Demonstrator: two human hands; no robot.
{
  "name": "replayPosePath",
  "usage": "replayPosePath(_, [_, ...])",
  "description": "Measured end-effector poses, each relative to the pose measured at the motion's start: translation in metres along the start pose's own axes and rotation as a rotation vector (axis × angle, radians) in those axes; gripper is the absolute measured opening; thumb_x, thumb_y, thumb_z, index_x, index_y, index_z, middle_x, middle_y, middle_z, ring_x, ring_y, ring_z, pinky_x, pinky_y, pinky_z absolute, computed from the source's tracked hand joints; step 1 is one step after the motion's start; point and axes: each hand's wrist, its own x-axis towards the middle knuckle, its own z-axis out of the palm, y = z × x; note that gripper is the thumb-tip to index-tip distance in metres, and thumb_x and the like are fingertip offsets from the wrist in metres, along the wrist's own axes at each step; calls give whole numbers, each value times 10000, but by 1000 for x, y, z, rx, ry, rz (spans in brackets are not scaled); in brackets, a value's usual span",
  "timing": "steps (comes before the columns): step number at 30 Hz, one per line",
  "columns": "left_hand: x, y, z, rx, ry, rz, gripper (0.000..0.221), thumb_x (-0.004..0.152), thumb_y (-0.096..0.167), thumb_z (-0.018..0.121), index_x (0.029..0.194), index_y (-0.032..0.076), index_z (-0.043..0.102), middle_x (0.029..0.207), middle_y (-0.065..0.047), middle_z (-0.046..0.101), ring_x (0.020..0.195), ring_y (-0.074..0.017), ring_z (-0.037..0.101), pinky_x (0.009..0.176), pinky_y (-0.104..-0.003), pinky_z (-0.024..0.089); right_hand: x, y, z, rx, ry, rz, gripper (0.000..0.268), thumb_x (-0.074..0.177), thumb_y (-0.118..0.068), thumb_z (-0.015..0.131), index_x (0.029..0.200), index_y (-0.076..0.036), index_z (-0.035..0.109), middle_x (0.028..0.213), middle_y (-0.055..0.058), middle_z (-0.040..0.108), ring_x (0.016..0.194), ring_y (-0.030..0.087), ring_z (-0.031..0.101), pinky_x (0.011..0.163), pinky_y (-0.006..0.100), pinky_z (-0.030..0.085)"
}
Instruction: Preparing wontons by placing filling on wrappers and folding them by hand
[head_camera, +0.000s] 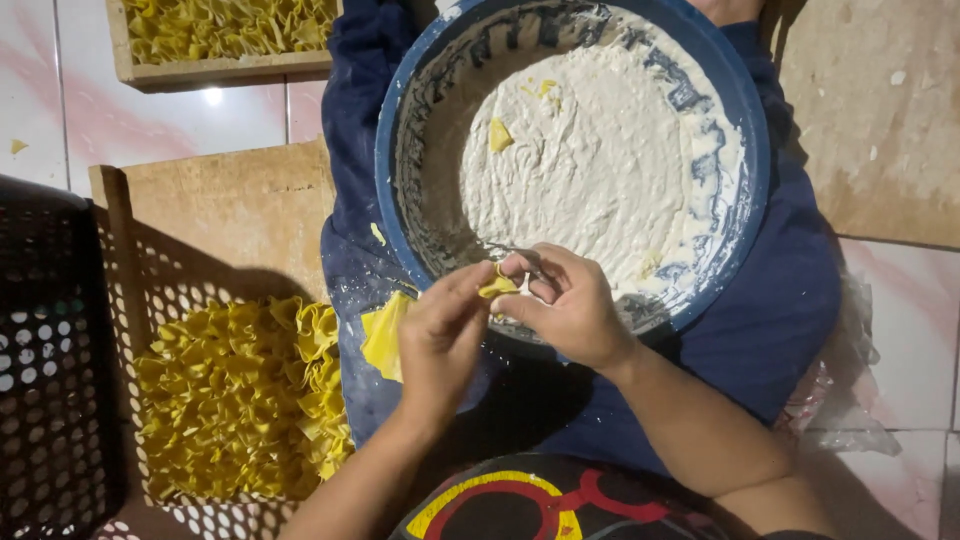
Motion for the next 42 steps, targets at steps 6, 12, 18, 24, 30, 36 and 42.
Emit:
replayPosePath(6, [-8,-8,3,154,-13,236,442,860,-55,719,1274,98,706,1150,-211,749,1059,-420,732,899,-474,597,6,-12,4,-179,63,-99,146,774,77,815,880,-9,765,726,72,667,510,71,475,458,211,444])
replayPosePath(12, [-5,-9,-27,122,-81,142,246,790,20,786,1033,24,745,1048,-185,748,986,-417,741,859,-482,589,3,-10,7,-290,-133,-147,99,802,-7,828,878,-42,775,759,92,720,582,209,646,565,287,540])
replayPosePath(18, [-14,-63,-120,22,222,32,150,828,3,720,960,66,688,941,-132,738,903,-289,736,820,-398,575,2,33,-8,-339,16,24,166,972,68,678,1124,26,728,1006,163,732,923,178,630,863,365,542])
replayPosePath(24, [-22,-148,-271,384,600,-115,93,966,28,663,1044,52,618,932,-84,698,698,-122,607,553,-214,516,8,13,16,-420,31,173,198,990,22,665,1179,38,722,888,34,644,746,82,521,707,191,418])
replayPosePath(30, [-16,-237,-378,841,919,-310,196,1039,224,673,908,80,699,796,-53,755,614,-147,686,533,-258,559,11,14,22,-465,45,196,205,1006,50,635,1196,59,712,960,88,690,850,122,608,777,210,469])
replayPosePath(36, [10,-239,-383,894,865,-405,138,1024,148,616,915,94,680,766,-27,728,614,-117,673,553,-250,564,13,11,29,-472,64,206,181,1002,40,633,1165,45,711,878,65,649,667,90,503,593,194,391])
replayPosePath(42, [-3,-208,-371,1000,722,-314,113,984,111,642,1056,34,683,948,-131,705,792,-260,655,693,-364,536,14,17,27,-436,93,264,192,984,12,643,1162,20,714,822,47,624,586,81,483,491,199,386])
